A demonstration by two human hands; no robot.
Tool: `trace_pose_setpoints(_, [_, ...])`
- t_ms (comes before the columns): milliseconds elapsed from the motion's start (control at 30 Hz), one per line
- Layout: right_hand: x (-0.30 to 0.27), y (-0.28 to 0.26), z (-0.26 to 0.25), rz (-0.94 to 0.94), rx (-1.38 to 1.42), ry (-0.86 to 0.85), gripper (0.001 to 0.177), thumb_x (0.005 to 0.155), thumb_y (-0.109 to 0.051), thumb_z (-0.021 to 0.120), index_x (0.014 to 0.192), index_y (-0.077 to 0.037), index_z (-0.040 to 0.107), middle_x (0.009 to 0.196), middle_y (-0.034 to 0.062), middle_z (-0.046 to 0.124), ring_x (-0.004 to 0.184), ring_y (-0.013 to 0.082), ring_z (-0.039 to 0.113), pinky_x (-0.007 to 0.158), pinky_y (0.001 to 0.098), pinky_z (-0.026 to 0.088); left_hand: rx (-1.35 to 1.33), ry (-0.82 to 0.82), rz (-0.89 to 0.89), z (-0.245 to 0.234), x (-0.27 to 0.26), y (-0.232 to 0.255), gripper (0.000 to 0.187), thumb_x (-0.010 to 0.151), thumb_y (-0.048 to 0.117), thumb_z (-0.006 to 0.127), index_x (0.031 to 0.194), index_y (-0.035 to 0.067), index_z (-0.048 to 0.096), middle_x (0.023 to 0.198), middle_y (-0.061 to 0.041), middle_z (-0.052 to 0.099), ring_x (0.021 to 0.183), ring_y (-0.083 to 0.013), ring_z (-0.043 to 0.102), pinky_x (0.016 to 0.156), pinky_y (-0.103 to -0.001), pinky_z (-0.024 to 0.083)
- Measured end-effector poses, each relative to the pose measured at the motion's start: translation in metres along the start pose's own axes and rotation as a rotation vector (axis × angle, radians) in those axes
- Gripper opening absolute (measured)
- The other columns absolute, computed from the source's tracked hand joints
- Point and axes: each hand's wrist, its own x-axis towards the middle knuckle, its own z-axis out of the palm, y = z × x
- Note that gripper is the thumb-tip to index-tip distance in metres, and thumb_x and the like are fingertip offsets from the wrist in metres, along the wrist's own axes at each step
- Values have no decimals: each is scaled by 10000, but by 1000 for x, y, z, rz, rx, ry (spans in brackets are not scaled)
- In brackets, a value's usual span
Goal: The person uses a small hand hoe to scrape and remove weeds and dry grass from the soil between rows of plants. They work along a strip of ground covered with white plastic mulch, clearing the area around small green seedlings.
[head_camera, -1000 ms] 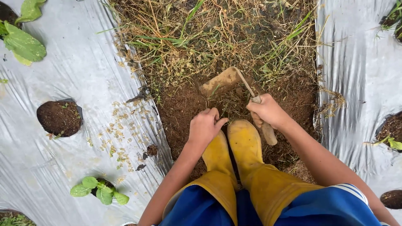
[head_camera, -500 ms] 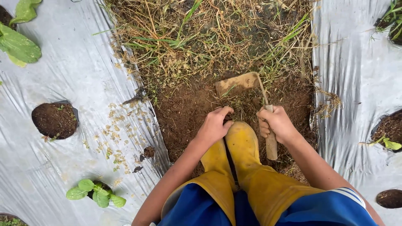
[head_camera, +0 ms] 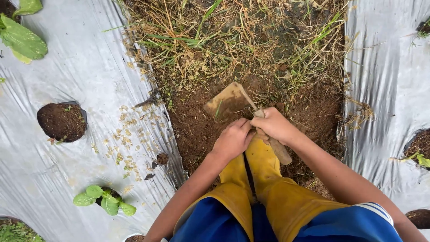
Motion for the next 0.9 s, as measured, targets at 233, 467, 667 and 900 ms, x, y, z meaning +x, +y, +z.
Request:
trace_pose_setpoints(233, [2,-23,-3,-21,-23,-3,256,840,-25,623,589,-5,578,423,96,453,332,153,449,309,319,425,-92,6,22,-14,-7,-3,258,968,130,649,1210,41,667,1100,-151,677,1079,-352,702,905,-434,600])
trace_pose_setpoints(467, [-17,22,-52,-8,200,208,213,843,-24,539,631,-26,521,456,82,405,339,174,445,304,363,424,-279,-57,-40,-22,8,8,320,958,126,657,1272,66,644,1155,-141,673,1114,-351,690,936,-425,591])
trace_pose_setpoints(667, [-49,14,-118,-149,456,466,220,931,-57,537,716,-80,500,473,12,368,324,121,393,289,336,404,-179,-252,-27,-49,53,34,305,958,134,667,1255,71,640,1118,-180,693,1054,-389,711,879,-465,605])
trace_pose_setpoints(900, [-56,28,-109,-73,598,533,232,907,-31,553,678,-64,533,467,40,469,332,134,462,295,344,432,430,-689,193,-71,139,75,241,897,229,718,1068,64,761,1009,-198,761,945,-375,755,809,-485,628])
